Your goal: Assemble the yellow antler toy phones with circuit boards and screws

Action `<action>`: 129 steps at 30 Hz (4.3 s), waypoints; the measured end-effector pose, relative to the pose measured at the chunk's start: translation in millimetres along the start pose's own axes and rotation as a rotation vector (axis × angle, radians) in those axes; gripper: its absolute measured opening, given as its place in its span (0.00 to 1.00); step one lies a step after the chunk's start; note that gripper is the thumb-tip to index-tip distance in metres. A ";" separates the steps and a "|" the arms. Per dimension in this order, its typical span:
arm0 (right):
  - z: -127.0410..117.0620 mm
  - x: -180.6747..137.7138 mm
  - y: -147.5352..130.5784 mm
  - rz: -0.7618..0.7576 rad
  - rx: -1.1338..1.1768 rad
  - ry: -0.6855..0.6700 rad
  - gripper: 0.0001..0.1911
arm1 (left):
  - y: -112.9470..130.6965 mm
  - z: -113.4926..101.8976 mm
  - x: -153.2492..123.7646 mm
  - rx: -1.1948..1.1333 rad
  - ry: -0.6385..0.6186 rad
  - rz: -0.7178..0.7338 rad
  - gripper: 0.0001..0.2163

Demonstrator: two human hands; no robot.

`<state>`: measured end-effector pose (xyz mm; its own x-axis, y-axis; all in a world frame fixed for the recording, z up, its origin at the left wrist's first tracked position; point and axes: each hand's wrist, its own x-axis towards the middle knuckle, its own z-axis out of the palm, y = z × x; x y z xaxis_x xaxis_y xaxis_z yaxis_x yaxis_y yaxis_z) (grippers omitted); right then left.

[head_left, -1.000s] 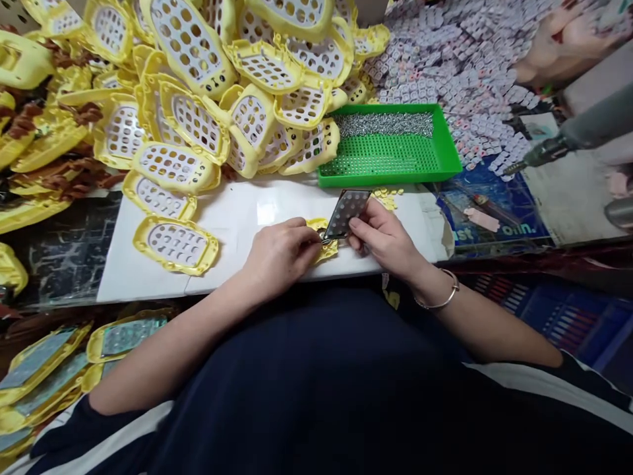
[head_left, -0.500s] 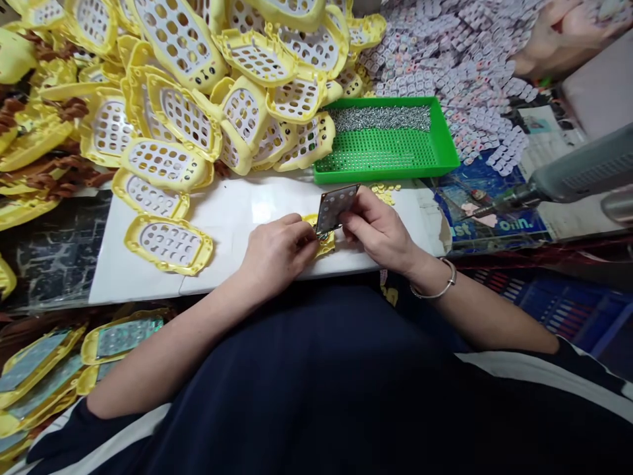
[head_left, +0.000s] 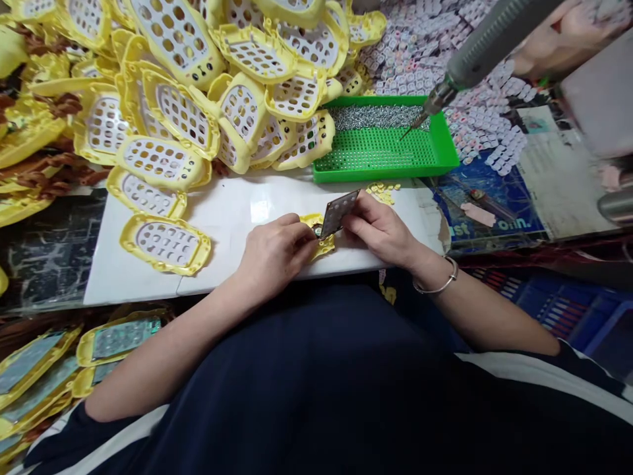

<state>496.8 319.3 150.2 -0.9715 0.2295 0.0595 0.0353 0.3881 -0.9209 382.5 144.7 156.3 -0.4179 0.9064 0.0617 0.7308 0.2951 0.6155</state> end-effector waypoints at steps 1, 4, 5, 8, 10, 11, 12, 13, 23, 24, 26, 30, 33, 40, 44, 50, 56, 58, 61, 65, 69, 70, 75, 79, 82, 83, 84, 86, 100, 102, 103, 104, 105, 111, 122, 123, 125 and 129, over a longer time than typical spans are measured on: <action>-0.4 0.3 2.0 0.000 0.024 -0.017 0.01 | -0.5 0.8 -0.7 -0.007 0.017 0.006 0.06; -0.4 1.3 5.1 0.003 0.079 -0.037 0.01 | -2.0 3.7 -2.5 -0.024 0.070 0.023 0.07; -0.3 1.4 5.5 0.000 0.085 -0.038 0.01 | -2.3 4.6 -2.9 -0.022 0.077 0.027 0.08; -0.3 0.1 5.9 -0.030 0.081 -0.038 0.01 | -3.1 6.0 -3.8 -0.004 0.070 0.027 0.08; -1.0 -1.8 6.5 -0.049 0.067 -0.039 0.01 | -3.2 6.2 -4.0 0.012 0.066 0.028 0.08; -1.6 -2.7 6.7 -0.056 0.057 -0.045 0.02 | -3.2 6.2 -4.0 0.020 0.065 0.031 0.08; -2.5 -3.4 6.9 -0.063 0.046 -0.056 0.02 | -3.1 6.1 -3.9 0.028 0.063 0.035 0.08; -3.5 -3.7 6.9 -0.070 0.032 -0.071 0.03 | -2.9 6.0 -3.8 0.038 0.061 0.039 0.07; -11.8 18.2 0.2 0.051 0.089 -0.234 0.01 | -0.7 4.0 -2.7 0.119 -0.011 0.060 0.09; -11.5 19.9 0.2 0.075 0.141 -0.254 0.01 | -0.7 4.1 -2.6 0.119 -0.013 0.066 0.09; -11.2 22.0 0.7 0.104 0.213 -0.277 0.01 | -0.8 4.1 -2.1 0.120 -0.012 0.064 0.10; -11.7 23.0 2.5 0.125 0.306 -0.310 0.03 | -0.6 2.5 -0.6 0.113 -0.021 0.049 0.09; -11.2 22.0 3.5 0.142 0.347 -0.293 0.05 | -0.8 0.6 0.4 0.096 -0.024 0.052 0.09; -7.4 18.0 3.4 0.200 0.463 -0.190 0.09 | 1.1 -0.7 2.5 0.103 -0.041 0.039 0.11; -7.4 17.7 1.9 0.215 0.486 -0.176 0.09 | 2.4 -1.9 4.3 0.124 -0.065 0.012 0.11; -6.2 17.5 0.4 0.256 0.515 -0.131 0.10 | 3.0 -4.0 5.9 0.087 -0.057 0.036 0.10; -5.0 18.0 0.5 0.244 0.521 -0.137 0.10 | 7.0 -5.4 8.5 0.093 -0.088 -0.037 0.09; -4.3 17.7 -0.1 0.236 0.526 -0.134 0.10 | 8.1 -5.0 8.5 0.107 -0.094 -0.044 0.09; -3.6 16.9 -0.7 0.238 0.528 -0.129 0.10 | 8.6 -3.4 7.6 0.138 -0.087 -0.055 0.10; -4.3 16.6 0.5 0.212 0.490 -0.126 0.09 | 8.7 -1.7 7.3 0.144 -0.060 -0.061 0.09; -6.7 18.2 3.2 0.146 0.405 -0.171 0.08 | 8.9 -1.2 8.5 0.114 -0.042 -0.092 0.07; -7.6 18.7 3.7 0.124 0.379 -0.195 0.07 | 8.5 -1.0 8.7 0.101 -0.043 -0.095 0.06; -14.8 22.4 2.9 -0.013 0.144 -0.274 0.02 | 1.6 0.8 5.7 0.084 -0.016 0.015 0.08; -20.4 26.8 -1.1 -0.099 0.057 -0.376 0.02 | -3.5 0.6 1.1 0.080 -0.018 0.102 0.10; -21.7 30.1 -3.0 -0.091 0.103 -0.438 0.02 | -4.0 -0.2 -2.8 0.127 -0.026 0.153 0.10; -21.7 31.0 -3.2 -0.087 0.110 -0.444 0.02 | -3.6 -0.2 -4.1 0.151 -0.026 0.167 0.11; -21.4 31.7 -3.3 -0.084 0.112 -0.445 0.02 | -3.2 -0.1 -5.3 0.174 -0.028 0.176 0.11; -20.7 32.4 -3.1 -0.079 0.120 -0.445 0.03 | -2.3 0.4 -7.2 0.217 -0.033 0.178 0.12; -18.1 31.7 -2.4 0.011 0.202 -0.428 0.02 | -1.9 3.0 -8.4 0.246 -0.009 0.136 0.12; -17.7 31.7 -1.6 0.005 0.191 -0.424 0.02 | -2.4 3.1 -8.1 0.239 -0.012 0.135 0.12; -17.6 31.6 -1.2 0.001 0.188 -0.421 0.03 | -2.8 3.1 -8.0 0.235 -0.014 0.137 0.12; -17.6 31.5 -1.1 -0.005 0.186 -0.420 0.03 | -3.1 3.0 -7.9 0.233 -0.013 0.141 0.12; -17.8 31.4 -1.1 -0.013 0.180 -0.421 0.04 | -3.5 2.9 -7.8 0.230 -0.013 0.145 0.12; -18.6 32.8 -7.5 -0.125 -0.090 -0.425 0.03 | -6.0 4.1 -8.1 0.225 -0.001 0.178 0.12; -5.4 40.6 -36.5 -0.064 -0.627 -0.437 0.05 | -23.2 0.7 -21.7 0.018 0.276 0.388 0.05; -4.3 42.2 -37.7 -0.067 -0.639 -0.439 0.05 | -25.9 -1.8 -25.2 0.044 0.311 0.382 0.06; -2.0 45.6 -39.1 -0.079 -0.654 -0.444 0.05 | -30.9 -5.5 -31.5 0.095 0.349 0.346 0.13; 3.8 52.2 -40.4 -0.109 -0.676 -0.461 0.05 | -39.2 -7.3 -36.8 0.111 0.364 0.244 0.25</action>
<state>443.8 312.2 189.0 -0.9712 -0.1729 -0.1643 -0.0745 0.8743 -0.4797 365.3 97.6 135.6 -0.3740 0.7940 0.4793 0.8768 0.1343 0.4617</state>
